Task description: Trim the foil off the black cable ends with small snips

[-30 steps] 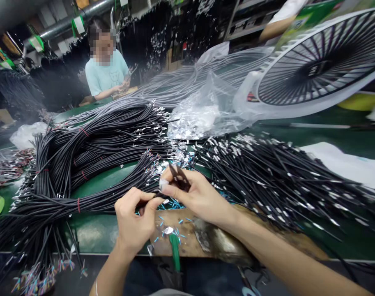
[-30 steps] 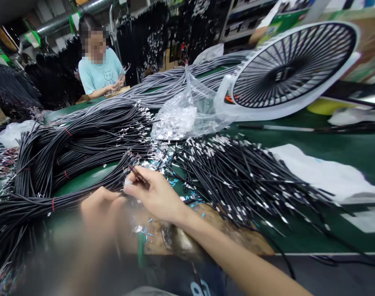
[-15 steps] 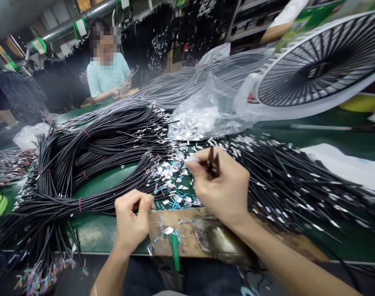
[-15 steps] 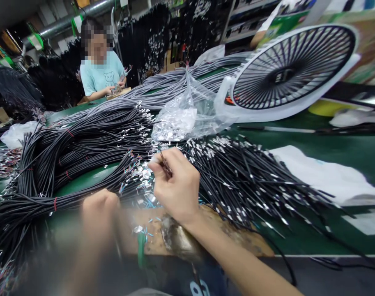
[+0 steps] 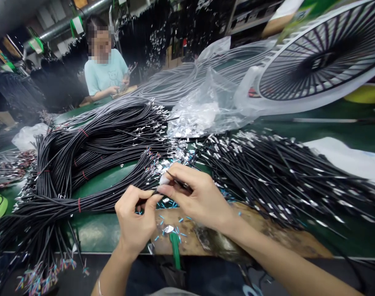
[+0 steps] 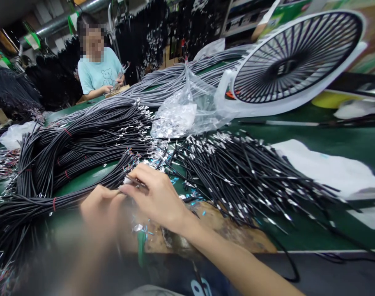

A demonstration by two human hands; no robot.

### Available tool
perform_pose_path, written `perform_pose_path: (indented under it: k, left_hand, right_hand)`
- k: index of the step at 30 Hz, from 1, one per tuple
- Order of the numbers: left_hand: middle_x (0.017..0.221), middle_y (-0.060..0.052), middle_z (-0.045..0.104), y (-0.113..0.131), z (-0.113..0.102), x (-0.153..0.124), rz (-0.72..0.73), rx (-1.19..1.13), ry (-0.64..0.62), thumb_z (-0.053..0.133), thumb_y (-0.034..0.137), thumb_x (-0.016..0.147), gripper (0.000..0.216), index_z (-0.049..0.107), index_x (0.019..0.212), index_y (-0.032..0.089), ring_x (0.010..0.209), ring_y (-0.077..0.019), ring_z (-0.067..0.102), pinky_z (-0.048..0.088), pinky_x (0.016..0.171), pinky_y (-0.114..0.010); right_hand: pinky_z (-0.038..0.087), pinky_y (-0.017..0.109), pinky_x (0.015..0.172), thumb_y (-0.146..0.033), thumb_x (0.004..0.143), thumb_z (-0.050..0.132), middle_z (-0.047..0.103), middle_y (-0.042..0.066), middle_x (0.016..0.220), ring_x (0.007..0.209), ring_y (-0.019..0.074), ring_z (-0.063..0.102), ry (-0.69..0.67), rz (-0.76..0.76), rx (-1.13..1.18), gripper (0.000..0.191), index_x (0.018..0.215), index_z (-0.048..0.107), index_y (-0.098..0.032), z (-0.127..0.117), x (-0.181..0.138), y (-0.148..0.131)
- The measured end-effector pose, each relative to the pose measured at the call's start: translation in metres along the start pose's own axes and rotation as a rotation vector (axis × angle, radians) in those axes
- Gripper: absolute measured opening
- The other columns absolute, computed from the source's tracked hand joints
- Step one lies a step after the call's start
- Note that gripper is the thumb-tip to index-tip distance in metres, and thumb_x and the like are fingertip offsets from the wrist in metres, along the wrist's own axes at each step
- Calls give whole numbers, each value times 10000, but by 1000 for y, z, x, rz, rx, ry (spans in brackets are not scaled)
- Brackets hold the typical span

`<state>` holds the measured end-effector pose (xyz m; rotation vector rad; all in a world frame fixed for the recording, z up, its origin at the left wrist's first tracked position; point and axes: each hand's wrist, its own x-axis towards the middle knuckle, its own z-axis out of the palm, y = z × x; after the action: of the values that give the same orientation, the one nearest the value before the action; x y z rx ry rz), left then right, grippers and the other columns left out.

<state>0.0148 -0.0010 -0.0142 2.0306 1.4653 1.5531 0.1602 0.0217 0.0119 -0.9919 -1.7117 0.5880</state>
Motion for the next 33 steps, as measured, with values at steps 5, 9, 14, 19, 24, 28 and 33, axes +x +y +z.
perform_pose_path:
  k: [5,9,14,19,24,28,33]
  left_hand:
    - [596,14,612,-1,-4,5,5,-10,-141,557,199,826,190,628,650,185,535,-101,533,395,504,-206]
    - [587,16,607,-1,-7,7,7,0,-189,527,173,834,211,615,643,180,531,-100,531,392,517,-203]
    - [557,24,579,0,-8,7,-8,-18,-136,528,161,819,226,585,600,173,509,-92,511,364,490,-197]
    - [551,28,566,1,-9,6,-14,-27,-78,544,205,829,224,601,615,168,486,-82,488,349,453,-191]
    - [557,24,588,3,-8,6,0,-15,-60,580,213,810,185,624,635,172,494,-88,505,385,473,-195]
    - [566,20,596,2,-5,4,5,-2,-45,602,235,802,169,634,646,176,492,-92,509,392,470,-200]
    - [570,31,576,1,-3,2,27,10,-30,613,219,800,138,616,667,181,499,-86,498,388,483,-198]
  right_hand:
    - [380,236,506,-384,852,503,482,-10,582,550,120,461,-160,81,190,291,634,467,-195,0,2,3]
    - [372,235,501,-192,833,465,481,-4,593,547,121,461,-90,-92,11,202,632,447,-202,0,0,4]
    - [367,244,510,-114,844,471,504,4,600,537,122,472,348,-151,-320,203,664,474,-208,-6,-3,4]
    - [336,217,436,-187,873,481,483,-26,501,441,85,415,111,-155,-147,291,583,498,-190,-6,-4,0]
    - [338,197,417,-135,774,572,546,-13,551,439,66,411,75,-173,-39,110,675,622,-144,0,-5,-1]
    - [337,180,402,-94,745,552,533,-21,522,424,55,407,109,-164,-20,133,637,617,-135,2,-6,1]
    - [352,175,397,-81,712,552,582,-11,551,417,54,430,123,-137,-25,98,688,635,-128,2,-8,4]
